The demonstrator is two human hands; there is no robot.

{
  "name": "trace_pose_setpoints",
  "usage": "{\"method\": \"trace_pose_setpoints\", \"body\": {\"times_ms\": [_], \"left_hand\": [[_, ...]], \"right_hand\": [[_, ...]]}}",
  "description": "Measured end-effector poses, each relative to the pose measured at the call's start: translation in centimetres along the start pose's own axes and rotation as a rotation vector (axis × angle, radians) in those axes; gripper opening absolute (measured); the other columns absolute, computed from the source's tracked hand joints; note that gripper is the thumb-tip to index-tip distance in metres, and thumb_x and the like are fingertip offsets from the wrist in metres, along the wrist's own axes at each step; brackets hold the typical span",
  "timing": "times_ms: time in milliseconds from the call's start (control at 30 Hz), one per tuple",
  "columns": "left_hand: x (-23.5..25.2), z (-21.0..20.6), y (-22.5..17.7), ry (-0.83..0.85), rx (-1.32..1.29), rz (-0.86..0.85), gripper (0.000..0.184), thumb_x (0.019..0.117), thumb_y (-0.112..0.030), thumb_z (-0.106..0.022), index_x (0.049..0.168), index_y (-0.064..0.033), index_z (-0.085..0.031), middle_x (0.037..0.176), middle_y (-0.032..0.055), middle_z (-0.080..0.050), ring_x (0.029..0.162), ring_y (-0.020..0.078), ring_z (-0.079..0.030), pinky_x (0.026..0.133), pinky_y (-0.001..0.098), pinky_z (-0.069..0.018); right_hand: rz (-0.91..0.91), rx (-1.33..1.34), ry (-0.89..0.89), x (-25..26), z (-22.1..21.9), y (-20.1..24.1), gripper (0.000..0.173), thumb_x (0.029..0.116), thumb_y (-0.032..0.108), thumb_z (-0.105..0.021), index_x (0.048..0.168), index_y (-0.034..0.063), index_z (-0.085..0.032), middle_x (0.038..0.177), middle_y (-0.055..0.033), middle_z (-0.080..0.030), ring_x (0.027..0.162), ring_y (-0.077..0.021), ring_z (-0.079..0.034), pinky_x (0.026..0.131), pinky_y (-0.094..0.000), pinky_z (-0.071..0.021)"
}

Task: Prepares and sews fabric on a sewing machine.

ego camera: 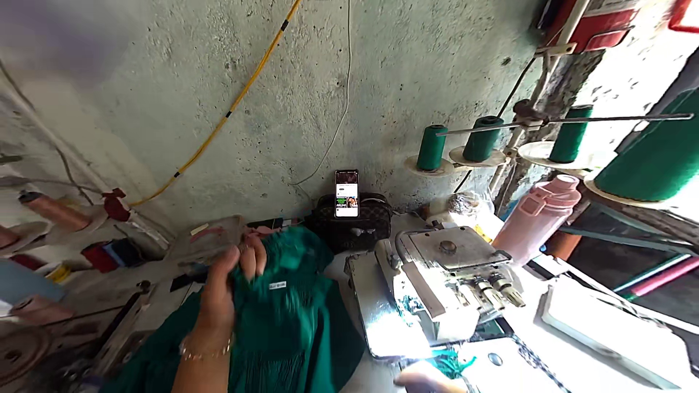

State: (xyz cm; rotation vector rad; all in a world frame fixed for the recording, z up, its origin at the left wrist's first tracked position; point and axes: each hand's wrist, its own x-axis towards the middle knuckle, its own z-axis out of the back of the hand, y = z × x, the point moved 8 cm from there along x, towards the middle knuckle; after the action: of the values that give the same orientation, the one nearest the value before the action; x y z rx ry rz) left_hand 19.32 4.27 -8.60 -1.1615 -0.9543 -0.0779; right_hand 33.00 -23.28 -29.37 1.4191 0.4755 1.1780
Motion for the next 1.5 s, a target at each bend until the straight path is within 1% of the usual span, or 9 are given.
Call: {"method": "trace_pose_setpoints", "body": {"times_ms": [200,367,500,700,1000,1167,1300,1400,1500], "left_hand": [[-8.7,-9.9,-2.5,0.506,-0.162,0.042,0.043,0.1092,-0.040,-0.041,0.075,-0.0158,-0.051,0.079,-0.0079,-0.056,0.079,-0.0050,-0.056,0.089,0.0141,-0.0451],[-14.8,-10.4,0.5,0.404,-0.085,0.191,0.019,0.0983,-0.033,-0.065,0.095,-0.0163,-0.057,0.097,-0.0072,-0.059,0.092,-0.0037,-0.058,0.084,0.0139,-0.0483],[-18.6,-11.7,4.2,0.400,0.238,0.337,0.073,0.0858,-0.039,-0.079,0.144,-0.0041,-0.053,0.142,0.0098,-0.059,0.123,0.0116,-0.061,0.103,0.0317,-0.0519],[-20.3,-14.9,4.5,0.360,0.168,0.385,0.031,0.0991,-0.011,-0.063,0.125,0.0049,-0.059,0.117,0.0114,-0.070,0.104,0.0059,-0.067,0.093,0.0224,-0.0541],[-22.0,-12.3,5.0,0.132,0.363,0.402,0.021,0.1030,-0.013,-0.056,0.111,-0.0002,-0.071,0.101,0.0054,-0.074,0.090,-0.0002,-0.068,0.084,0.0178,-0.0546],[-21.5,-10.9,4.3,0.234,0.429,0.495,0.025,0.0980,-0.028,-0.065,0.089,-0.0048,-0.071,0.072,0.0015,-0.068,0.065,0.0007,-0.062,0.061,0.0194,-0.0513],[-21.9,-12.8,9.9,0.218,0.584,0.704,0.032,0.0985,-0.038,-0.058,0.090,-0.0097,-0.071,0.069,-0.0012,-0.062,0.063,0.0104,-0.060,0.060,0.0334,-0.0489],[-21.7,-14.4,11.1,0.171,0.568,0.741,0.033,0.0982,-0.040,-0.057,0.091,-0.0104,-0.071,0.073,-0.0012,-0.064,0.069,0.0104,-0.062,0.064,0.0357,-0.0501],[-21.8,-15.7,11.0,0.157,0.474,0.748,0.033,0.1004,-0.039,-0.055,0.087,-0.0120,-0.068,0.070,-0.0051,-0.059,0.064,0.0048,-0.058,0.061,0.0281,-0.0482]], "right_hand": [[0.142,-0.174,-0.078,3.6,0.3,7.4,0.073,0.0850,0.054,-0.077,0.142,0.0115,-0.058,0.133,-0.0091,-0.061,0.079,0.0019,-0.058,0.062,-0.0142,-0.0486],[-0.138,0.263,0.262,2.2,-2.6,3.9,0.025,0.0892,0.018,-0.079,0.109,0.0062,-0.070,0.093,0.0065,-0.071,0.081,0.0055,-0.063,0.075,-0.0146,-0.0536],[-0.220,0.186,0.237,0.8,-3.5,2.5,0.019,0.0894,0.022,-0.078,0.096,0.0062,-0.069,0.076,0.0077,-0.065,0.067,0.0054,-0.058,0.064,-0.0146,-0.0497],[-0.034,-0.316,0.232,-0.3,-4.0,4.7,0.023,0.0799,0.012,-0.071,0.101,0.0055,-0.074,0.087,-0.0090,-0.071,0.078,-0.0240,-0.069,0.066,-0.0476,-0.0553],[-0.125,-0.579,0.116,-2.1,-0.5,0.2,0.025,0.0705,0.004,-0.076,0.094,0.0049,-0.069,0.079,-0.0094,-0.068,0.066,-0.0279,-0.068,0.054,-0.0528,-0.0550],[-0.315,0.248,0.641,-5.4,-0.5,0.5,0.018,0.0908,0.006,-0.068,0.108,0.0084,-0.067,0.092,0.0070,-0.068,0.080,0.0044,-0.060,0.070,-0.0159,-0.0499],[-0.310,-0.624,0.086,-4.7,2.1,-1.6,0.036,0.0774,-0.009,-0.072,0.111,0.0037,-0.075,0.093,-0.0122,-0.073,0.063,-0.0251,-0.070,0.052,-0.0496,-0.0568],[-0.169,-0.138,-0.145,-5.0,-1.3,1.9,0.037,0.0972,0.004,-0.063,0.133,0.0023,-0.055,0.130,-0.0062,-0.067,0.068,-0.0003,-0.066,0.059,-0.0208,-0.0578],[-0.123,0.219,-0.182,-4.4,-4.9,0.0,0.058,0.0990,0.018,-0.068,0.150,0.0074,-0.042,0.147,-0.0049,-0.053,0.081,0.0012,-0.067,0.070,-0.0190,-0.0600]]}}
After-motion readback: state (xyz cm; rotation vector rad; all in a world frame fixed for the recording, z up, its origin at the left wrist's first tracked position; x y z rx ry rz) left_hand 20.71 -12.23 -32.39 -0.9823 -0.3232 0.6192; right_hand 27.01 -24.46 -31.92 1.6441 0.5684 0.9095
